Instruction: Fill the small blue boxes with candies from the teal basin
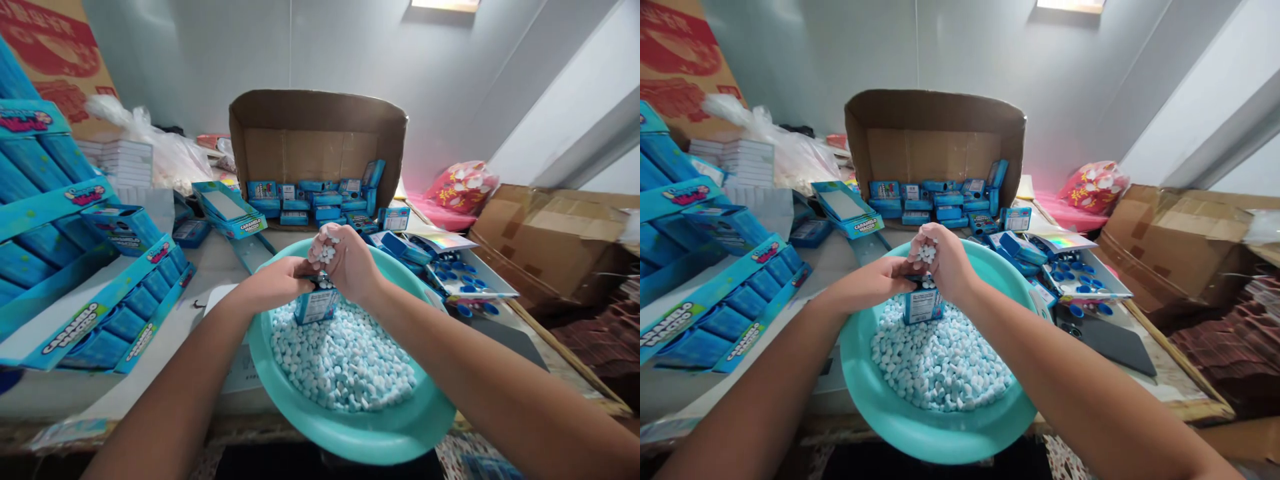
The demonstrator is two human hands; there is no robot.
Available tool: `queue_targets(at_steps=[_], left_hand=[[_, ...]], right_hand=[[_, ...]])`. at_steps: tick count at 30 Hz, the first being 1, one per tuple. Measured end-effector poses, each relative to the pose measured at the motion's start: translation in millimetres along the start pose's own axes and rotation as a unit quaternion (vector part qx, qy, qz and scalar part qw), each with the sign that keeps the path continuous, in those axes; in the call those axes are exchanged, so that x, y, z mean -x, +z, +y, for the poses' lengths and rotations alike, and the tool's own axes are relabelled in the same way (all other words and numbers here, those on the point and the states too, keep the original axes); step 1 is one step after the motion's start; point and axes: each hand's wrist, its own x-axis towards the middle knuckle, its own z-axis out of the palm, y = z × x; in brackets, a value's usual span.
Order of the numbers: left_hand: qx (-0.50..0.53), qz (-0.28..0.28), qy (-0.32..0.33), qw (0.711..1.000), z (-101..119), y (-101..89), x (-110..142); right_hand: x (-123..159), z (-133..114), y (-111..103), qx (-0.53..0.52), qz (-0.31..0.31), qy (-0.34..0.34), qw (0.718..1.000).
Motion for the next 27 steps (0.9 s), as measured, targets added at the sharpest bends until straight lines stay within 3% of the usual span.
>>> queue_targets(at_steps=[5,9,14,17,21,27], left_hand=[[-0.026,0.003,-0.009,1.0,-2,-0.7,2],[-0.118,0.002,-0.014,0.993,3,1.8,10],[-0.247,0.036,0.073,0.965,12,16.9,16],[-0.3,0.008,0.112,0.947,14,23.9,14],[-0.31,-0.029,0.105,0.945,12,24.5,11],[-0.292,0.046,0.122,0.947,10,18.5,10]], right_hand=[[1,-1,-1,-0.001,-0.02,-0.001,1.0],[-1,-11,-3,-0.017,-0.008,-0.019,1.0],[-4,-27,-9,-0.06,0.03,-0.053,0.996],[-6,-29,-11,-0.082,0.06,-0.049,0.994],[-6,-24,-10,-0.093,0.086,-0.028,0.992],[-4,-20,-8,-0.082,0.078,-0.017,0.993]])
